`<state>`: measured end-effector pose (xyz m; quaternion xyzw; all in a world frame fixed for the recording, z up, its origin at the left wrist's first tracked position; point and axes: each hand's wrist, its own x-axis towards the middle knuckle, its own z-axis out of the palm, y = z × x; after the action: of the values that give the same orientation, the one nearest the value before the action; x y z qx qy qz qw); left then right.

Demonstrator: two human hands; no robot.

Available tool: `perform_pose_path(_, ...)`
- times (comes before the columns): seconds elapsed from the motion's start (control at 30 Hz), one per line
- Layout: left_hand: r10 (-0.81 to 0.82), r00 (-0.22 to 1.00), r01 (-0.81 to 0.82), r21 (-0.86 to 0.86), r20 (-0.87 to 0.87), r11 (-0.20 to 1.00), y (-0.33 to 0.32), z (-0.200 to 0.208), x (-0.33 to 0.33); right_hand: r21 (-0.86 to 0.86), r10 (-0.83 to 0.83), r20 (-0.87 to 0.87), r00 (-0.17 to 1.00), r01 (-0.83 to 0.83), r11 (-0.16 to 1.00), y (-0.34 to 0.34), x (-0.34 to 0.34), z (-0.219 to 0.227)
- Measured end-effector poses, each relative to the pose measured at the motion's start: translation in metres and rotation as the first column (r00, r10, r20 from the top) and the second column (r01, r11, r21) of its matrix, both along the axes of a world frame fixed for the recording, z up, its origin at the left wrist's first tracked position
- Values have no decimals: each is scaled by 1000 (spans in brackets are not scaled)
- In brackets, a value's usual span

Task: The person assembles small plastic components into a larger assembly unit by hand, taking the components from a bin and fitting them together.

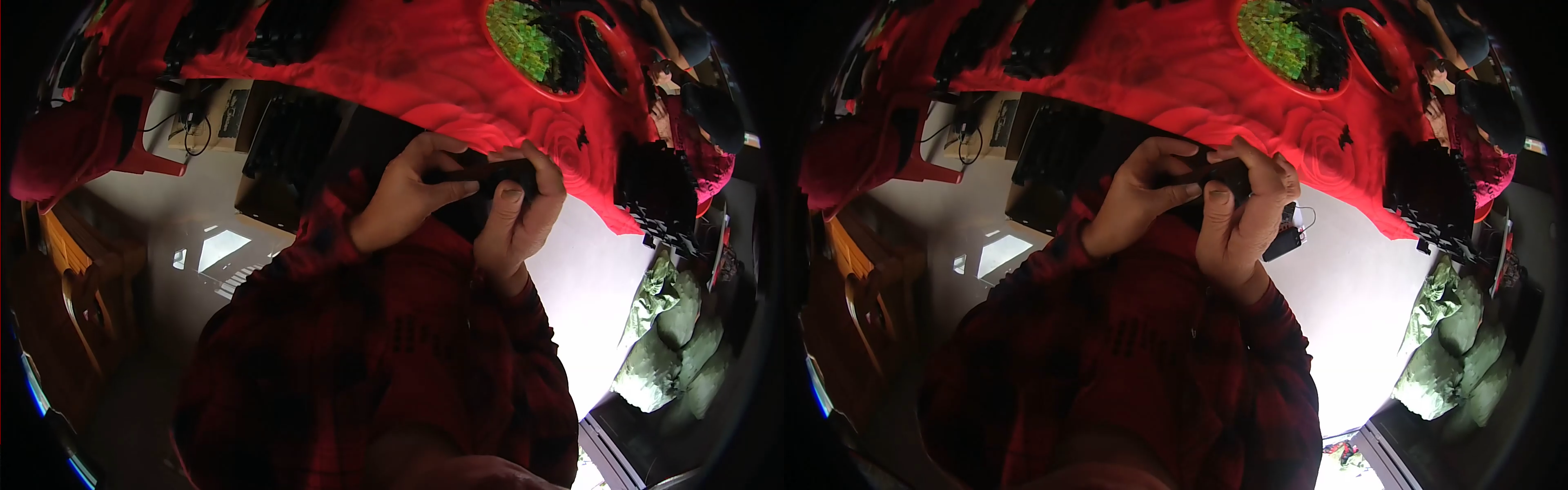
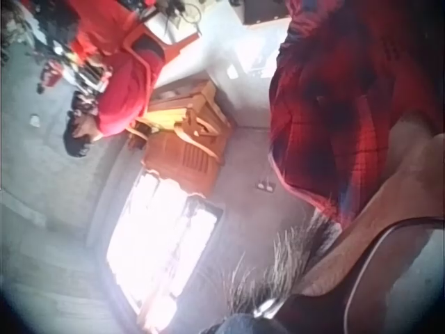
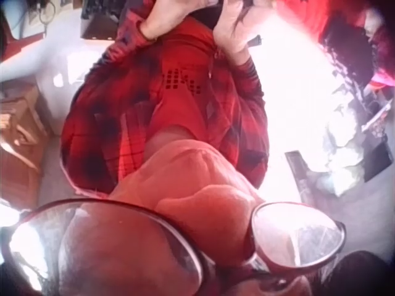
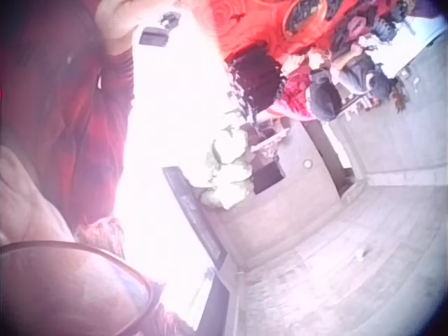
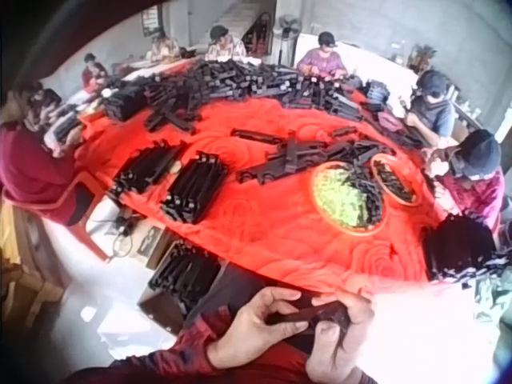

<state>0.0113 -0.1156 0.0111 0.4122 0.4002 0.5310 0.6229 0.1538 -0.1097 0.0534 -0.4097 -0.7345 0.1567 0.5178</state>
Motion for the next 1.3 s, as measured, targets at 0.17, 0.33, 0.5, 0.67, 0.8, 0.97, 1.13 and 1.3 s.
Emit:
perform_pose_path(0.17, -59, 997, 63, -98, 50, 993, -9, 9, -9, 51, -5, 107, 994, 0, 999, -7, -4, 5)
perform_pose_path(0.33, 12, 1000, -7, -189, 23, 982, -7, 0, -7, -17, -80, 191, 978, 85, 996, -2, -4, 4)
perform_pose_path(0.5, -89, 996, 89, -149, 6, 985, 14, -16, -11, -132, -181, 91, 979, 192, 972, 21, -3, -13)
perform_pose_path(0.67, -355, 932, 363, -196, 76, 911, 33, 2, -25, -326, -180, -66, 981, 149, 934, 41, 2, -10)
perform_pose_path(0.8, -373, 916, 396, -189, 146, 899, 39, 3, -31, -466, -189, -159, 969, 95, 880, 52, 8, -13)
perform_pose_path(0.97, -276, 950, 260, -119, -147, 958, 41, -6, -23, -372, -169, -123, 978, 112, 921, 57, 4, -17)
perform_pose_path(1.13, -100, 873, 133, 36, -477, 990, 39, 0, -19, -272, -151, -106, 983, 118, 955, 56, 1, -19)
perform_pose_path(1.3, -168, 927, 144, -98, -335, 985, 30, -2, -11, -277, -112, -120, 987, 75, 958, 56, 7, -25)
